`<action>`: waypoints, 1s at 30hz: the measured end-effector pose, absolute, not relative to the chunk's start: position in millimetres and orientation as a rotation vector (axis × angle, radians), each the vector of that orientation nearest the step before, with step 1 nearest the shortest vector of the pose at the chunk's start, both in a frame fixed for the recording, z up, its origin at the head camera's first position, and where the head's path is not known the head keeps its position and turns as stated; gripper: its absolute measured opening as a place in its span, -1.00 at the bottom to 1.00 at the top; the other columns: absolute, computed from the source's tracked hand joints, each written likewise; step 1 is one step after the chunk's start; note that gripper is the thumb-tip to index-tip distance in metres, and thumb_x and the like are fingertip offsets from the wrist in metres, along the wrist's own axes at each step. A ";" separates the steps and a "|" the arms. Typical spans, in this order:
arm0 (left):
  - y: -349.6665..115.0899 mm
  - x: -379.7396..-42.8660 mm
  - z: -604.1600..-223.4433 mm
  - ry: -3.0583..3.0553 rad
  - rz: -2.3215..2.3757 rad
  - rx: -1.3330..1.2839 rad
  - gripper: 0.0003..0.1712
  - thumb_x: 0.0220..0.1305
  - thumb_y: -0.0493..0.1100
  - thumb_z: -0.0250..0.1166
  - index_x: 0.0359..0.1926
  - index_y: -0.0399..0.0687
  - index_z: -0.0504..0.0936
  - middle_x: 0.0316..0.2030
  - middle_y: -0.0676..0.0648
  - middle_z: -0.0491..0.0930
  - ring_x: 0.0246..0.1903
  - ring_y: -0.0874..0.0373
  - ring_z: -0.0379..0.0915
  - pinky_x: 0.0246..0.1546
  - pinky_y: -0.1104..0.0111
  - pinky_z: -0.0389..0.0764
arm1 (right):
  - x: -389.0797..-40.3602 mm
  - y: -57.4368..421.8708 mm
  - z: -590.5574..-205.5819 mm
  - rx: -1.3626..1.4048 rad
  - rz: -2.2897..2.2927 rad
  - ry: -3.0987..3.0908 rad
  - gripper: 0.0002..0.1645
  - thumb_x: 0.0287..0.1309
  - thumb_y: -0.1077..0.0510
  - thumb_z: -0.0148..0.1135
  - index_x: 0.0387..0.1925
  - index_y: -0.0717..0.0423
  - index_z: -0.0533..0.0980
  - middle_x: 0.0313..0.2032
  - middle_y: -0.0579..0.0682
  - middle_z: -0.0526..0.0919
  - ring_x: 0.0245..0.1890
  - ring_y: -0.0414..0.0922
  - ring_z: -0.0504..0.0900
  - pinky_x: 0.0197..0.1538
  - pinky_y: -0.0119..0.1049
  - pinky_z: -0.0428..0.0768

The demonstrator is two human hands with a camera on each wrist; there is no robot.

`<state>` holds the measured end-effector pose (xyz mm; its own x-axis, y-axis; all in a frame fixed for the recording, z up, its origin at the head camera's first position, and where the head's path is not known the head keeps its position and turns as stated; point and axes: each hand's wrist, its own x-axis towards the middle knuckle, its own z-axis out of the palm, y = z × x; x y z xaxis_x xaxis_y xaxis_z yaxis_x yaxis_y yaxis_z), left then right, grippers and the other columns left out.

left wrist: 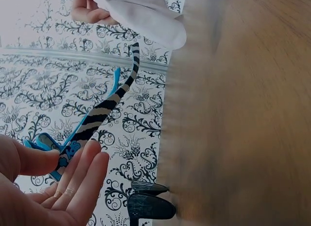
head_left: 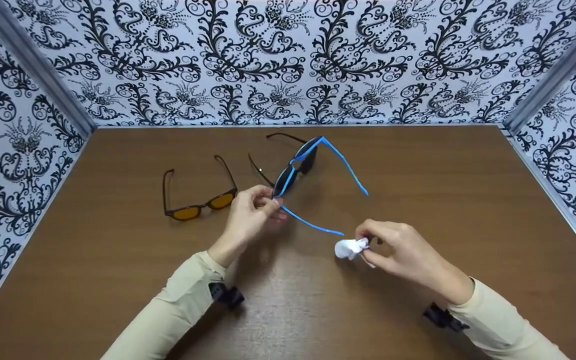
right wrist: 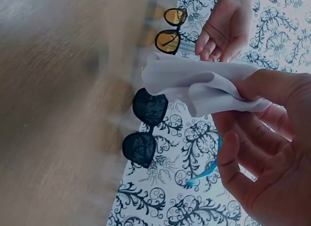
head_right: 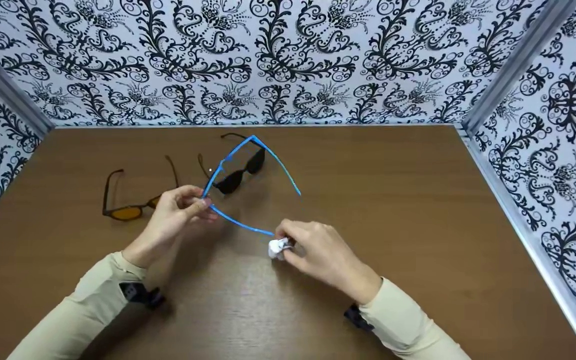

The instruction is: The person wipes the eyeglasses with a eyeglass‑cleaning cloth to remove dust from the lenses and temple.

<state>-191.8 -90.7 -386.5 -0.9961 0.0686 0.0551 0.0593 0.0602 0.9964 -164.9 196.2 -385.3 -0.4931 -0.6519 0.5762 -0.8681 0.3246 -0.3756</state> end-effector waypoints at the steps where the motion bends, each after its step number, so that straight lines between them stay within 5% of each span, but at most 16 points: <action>1: -89.7 -191.2 -386.7 2.290 2.142 0.132 -0.89 0.23 -0.47 0.21 -0.22 -0.47 0.52 -0.46 -0.27 0.65 -0.49 -0.12 0.66 -0.38 0.09 0.66 | -164.6 194.3 -385.3 1.345 0.926 -2.276 -0.58 -0.22 0.49 0.33 -0.27 0.10 0.50 -0.39 -0.15 0.58 -0.45 -0.24 0.55 -0.38 -0.45 0.52; 9: -75.4 -183.4 -387.3 2.322 2.134 0.139 -0.91 0.16 -0.44 0.26 -0.31 -0.41 0.53 -0.57 -0.11 0.62 -0.69 0.25 0.43 -0.57 0.35 0.54 | -166.2 173.1 -393.3 1.207 0.605 -2.234 -0.65 -0.27 0.40 0.36 -0.36 0.11 0.47 -0.42 -0.15 0.56 -0.51 -0.19 0.49 -0.46 -0.26 0.49; 30: -49.5 -188.5 -385.9 2.176 2.255 0.124 -0.88 0.11 -0.44 0.24 -0.30 -0.42 0.51 -0.61 -0.03 0.58 -0.73 0.26 0.35 -0.65 0.45 0.40 | -183.6 130.4 -385.4 1.071 0.449 -2.096 -0.82 -0.07 0.39 0.29 -0.35 0.18 0.53 -0.35 -0.01 0.58 -0.42 -0.07 0.55 -0.44 -0.24 0.48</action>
